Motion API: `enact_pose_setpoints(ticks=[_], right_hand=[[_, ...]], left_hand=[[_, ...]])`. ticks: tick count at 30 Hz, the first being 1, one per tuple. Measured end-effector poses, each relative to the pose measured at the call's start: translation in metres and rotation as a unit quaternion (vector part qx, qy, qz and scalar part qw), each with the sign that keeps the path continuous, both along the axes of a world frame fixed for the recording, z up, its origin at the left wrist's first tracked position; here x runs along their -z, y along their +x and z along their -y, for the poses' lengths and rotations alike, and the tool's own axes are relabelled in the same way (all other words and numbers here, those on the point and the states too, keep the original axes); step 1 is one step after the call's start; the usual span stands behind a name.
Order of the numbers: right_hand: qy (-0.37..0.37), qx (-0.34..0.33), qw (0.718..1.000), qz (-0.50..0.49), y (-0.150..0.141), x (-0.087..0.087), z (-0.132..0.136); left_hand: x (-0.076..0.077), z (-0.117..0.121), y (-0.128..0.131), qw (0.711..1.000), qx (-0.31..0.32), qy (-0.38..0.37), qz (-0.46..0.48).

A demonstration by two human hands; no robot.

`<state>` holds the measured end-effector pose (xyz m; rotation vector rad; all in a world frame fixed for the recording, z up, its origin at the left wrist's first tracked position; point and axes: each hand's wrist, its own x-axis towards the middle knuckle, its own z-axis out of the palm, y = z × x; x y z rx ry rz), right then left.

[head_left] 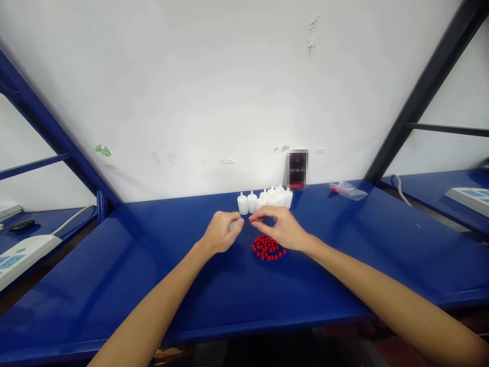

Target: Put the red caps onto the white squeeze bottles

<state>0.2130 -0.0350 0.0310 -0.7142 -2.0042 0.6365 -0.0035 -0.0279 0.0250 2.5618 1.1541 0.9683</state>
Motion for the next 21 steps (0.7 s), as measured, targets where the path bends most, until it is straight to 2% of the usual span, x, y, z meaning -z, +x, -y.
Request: enact_pose_setpoints(ticks=[5, 10, 15, 21], right_hand=[[0.012, -0.030, 0.999, 0.017, -0.009, -0.001, 0.012], [0.043, 0.013, 0.999, 0.008, -0.010, 0.001, 0.013], [0.019, -0.023, 0.999, 0.025, -0.007, 0.002, 0.013], [0.036, -0.022, 0.999, 0.031, -0.009, -0.001, 0.012]], left_hand=[[0.006, 0.009, 0.019, 0.998, 0.061, -0.013, 0.016], [0.005, 0.010, 0.019, 0.998, 0.052, -0.020, 0.018], [0.002, 0.013, 0.020, 0.994, 0.105, -0.035, 0.019], [-0.003, 0.015, 0.018, 0.991, 0.108, -0.042, 0.069]])
